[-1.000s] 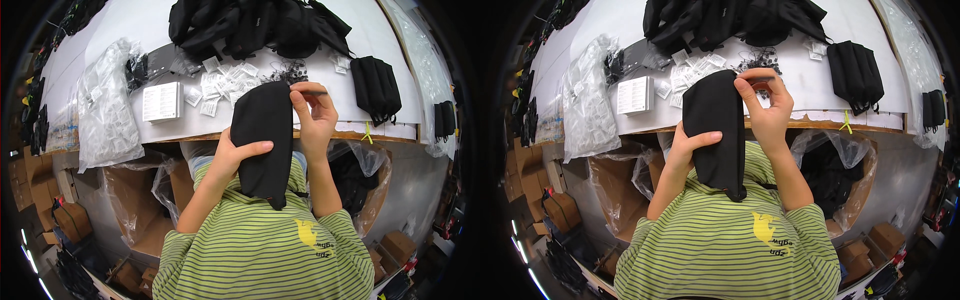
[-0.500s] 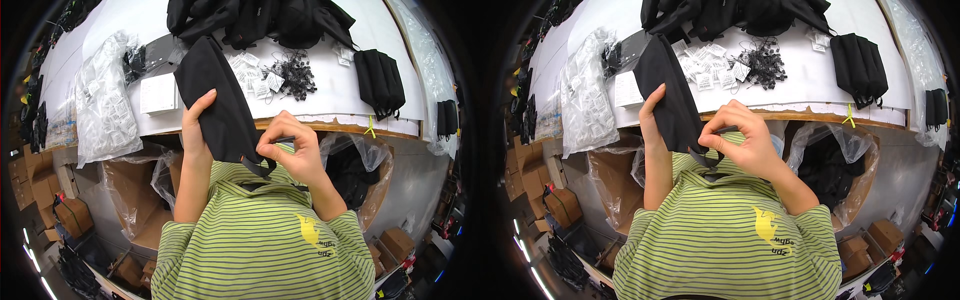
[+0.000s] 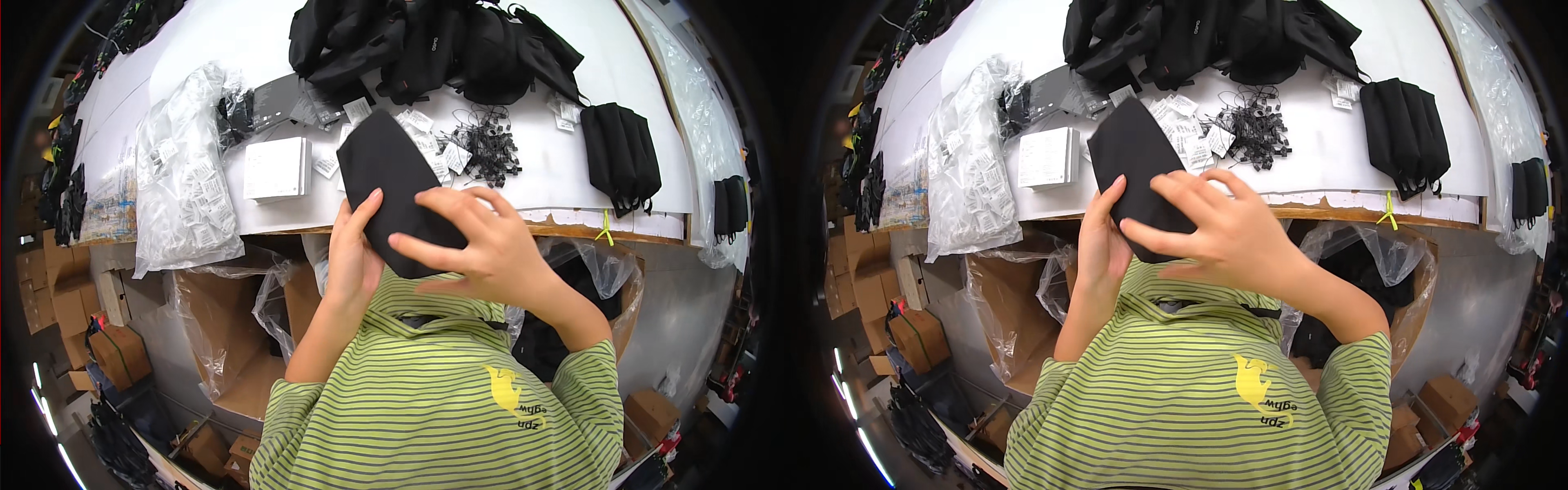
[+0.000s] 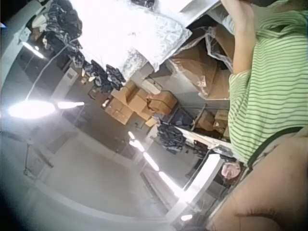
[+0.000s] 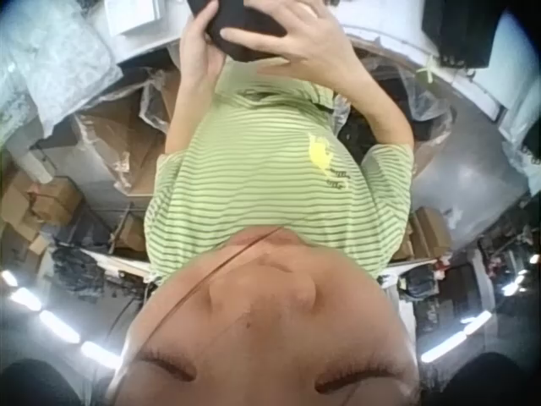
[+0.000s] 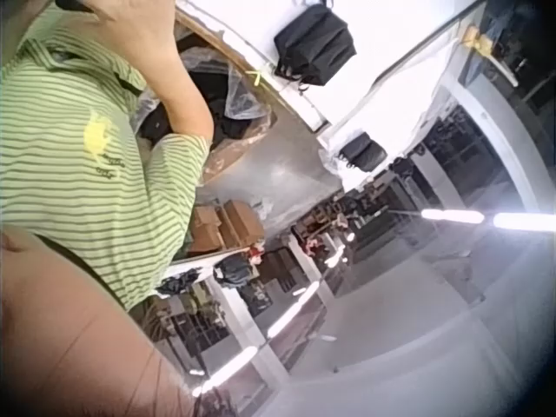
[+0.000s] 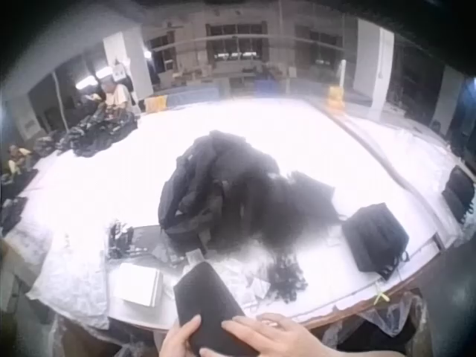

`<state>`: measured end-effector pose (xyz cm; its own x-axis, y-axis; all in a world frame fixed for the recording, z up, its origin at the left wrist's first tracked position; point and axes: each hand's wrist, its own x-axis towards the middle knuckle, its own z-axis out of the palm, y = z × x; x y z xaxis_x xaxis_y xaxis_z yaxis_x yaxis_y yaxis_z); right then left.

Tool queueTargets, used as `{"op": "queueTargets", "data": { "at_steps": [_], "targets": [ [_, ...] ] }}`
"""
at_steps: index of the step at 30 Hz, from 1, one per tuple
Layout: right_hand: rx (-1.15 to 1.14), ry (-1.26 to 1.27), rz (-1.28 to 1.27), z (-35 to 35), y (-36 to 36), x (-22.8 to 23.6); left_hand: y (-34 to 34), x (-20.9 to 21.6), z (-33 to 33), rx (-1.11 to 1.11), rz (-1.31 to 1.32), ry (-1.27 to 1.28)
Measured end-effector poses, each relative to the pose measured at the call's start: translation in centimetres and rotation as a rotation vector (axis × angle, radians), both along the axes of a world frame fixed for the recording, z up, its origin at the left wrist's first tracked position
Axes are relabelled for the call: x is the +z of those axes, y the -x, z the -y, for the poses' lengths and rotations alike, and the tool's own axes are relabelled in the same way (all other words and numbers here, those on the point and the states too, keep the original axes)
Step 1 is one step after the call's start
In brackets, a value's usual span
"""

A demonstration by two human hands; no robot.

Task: The recorder is seen attaching labels and tags to small black pouches and organizing them on a workbench.

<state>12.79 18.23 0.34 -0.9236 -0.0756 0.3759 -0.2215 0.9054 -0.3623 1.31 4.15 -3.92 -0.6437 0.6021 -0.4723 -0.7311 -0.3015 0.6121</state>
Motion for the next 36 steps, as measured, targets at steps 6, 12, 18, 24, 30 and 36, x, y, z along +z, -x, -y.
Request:
{"op": "queueTargets", "data": {
  "at_steps": [6,12,18,24,30,36],
  "targets": [
    [-0.07,0.183,0.0,-0.9,-0.3,-1.5,0.3,-0.4,1.5,-0.149,0.018,-0.029],
    [-0.173,1.051,-0.117,-1.6,-1.0,-0.7,3.0,-0.2,1.9,0.084,-1.267,0.4],
    [-0.048,0.769,-0.05,-4.9,-1.4,-0.9,4.5,1.7,2.4,-0.346,-1.23,0.102],
    [-0.076,1.058,0.528,-7.2,-4.0,-0.7,4.1,2.4,1.5,-0.611,-1.343,0.207],
    [-0.484,1.008,0.42,-11.5,-8.3,0.6,7.4,0.8,5.5,-0.321,-1.525,0.54],
    [-1.142,0.196,-0.443,-25.3,-19.1,-1.8,16.8,-3.6,12.1,0.066,-1.569,1.197]
  ]
}}
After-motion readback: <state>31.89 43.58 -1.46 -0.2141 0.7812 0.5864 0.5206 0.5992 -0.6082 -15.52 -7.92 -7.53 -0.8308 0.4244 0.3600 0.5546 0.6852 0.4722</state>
